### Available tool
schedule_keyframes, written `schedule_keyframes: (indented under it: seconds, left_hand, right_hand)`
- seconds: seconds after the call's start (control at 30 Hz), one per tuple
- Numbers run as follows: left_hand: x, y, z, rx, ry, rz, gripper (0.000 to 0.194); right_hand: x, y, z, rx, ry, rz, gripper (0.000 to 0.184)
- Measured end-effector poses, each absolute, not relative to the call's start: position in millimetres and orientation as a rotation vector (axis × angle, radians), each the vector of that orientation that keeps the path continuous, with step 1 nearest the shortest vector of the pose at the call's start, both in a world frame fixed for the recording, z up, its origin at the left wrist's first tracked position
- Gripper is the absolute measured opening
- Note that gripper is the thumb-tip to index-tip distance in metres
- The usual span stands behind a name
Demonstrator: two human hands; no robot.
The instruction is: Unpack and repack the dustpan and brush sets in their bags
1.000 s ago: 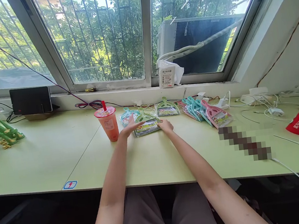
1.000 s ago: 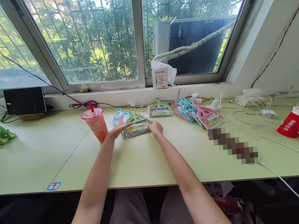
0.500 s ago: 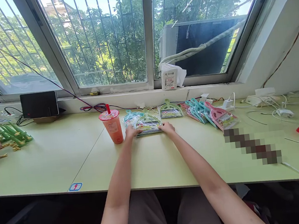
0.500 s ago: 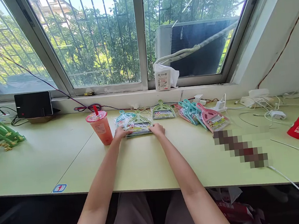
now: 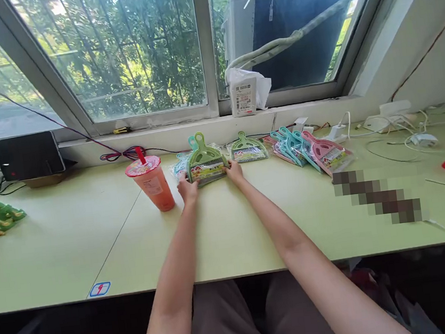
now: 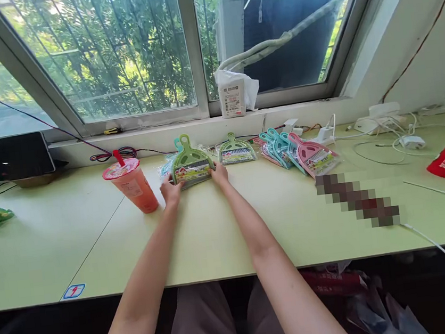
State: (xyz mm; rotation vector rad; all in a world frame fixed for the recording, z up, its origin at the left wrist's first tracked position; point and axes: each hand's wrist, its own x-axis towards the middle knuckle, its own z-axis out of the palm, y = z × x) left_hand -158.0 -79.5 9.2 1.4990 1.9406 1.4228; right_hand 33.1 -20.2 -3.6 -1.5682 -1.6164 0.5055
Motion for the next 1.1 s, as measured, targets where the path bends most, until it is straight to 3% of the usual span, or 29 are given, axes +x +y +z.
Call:
schedule_keyframes:
  seconds: [0.13,0.3,0.53,0.63,0.77,0.87,0.93,1.1]
  left_hand:
    - [-171.4,-70.1,3.7,1.364,2.179,1.367,0.050]
    - [-171.5,-60.1,0.8,1.180,2.348,1.434,0.063]
    - [-160.8,-64.7,6.8,1.442,2.384,1.491,0.069]
    - [-142.5,-79.1,16.5,2.019,2.153,1.501,0.064]
    - [-105.3,-101.9,24.0,2.684,1.401,1.068,0.059]
    - [-80.2,-114.3,23.3,2.830,1.030,0.739,0.057]
    - [-70.3,-118.3,21.9,2.860,0.915,0.632,0.054]
    - [-69.5,-113.3,18.4,2.799,0.920,0.720,0.036]
  right_hand:
    - [-15.3,3.1,1.8,-1.753,-1.702,0.471,0.029]
    - [-50.1,17.4,1.4,-1.767,-1.702,0.363,0.032]
    - [-50.6,16.1,2.0,-1.705,-1.689,0.385,0.048]
    - [-36.0,11.9,8.4,-1.648,-1.735,0.351,0.051]
    - [13.9,7.1,16.6,-1.667,-1.801,-0.006,0.052]
    - [60.2,8.8,14.3,-1.671,-1.943,-0.155,0.058]
    - [83.6,10.5,10.0,-1.719,-1.988,-0.131,0.052]
    - [100.2,-1.9,5.4,-1.745,-2.047,-0.204,0.042]
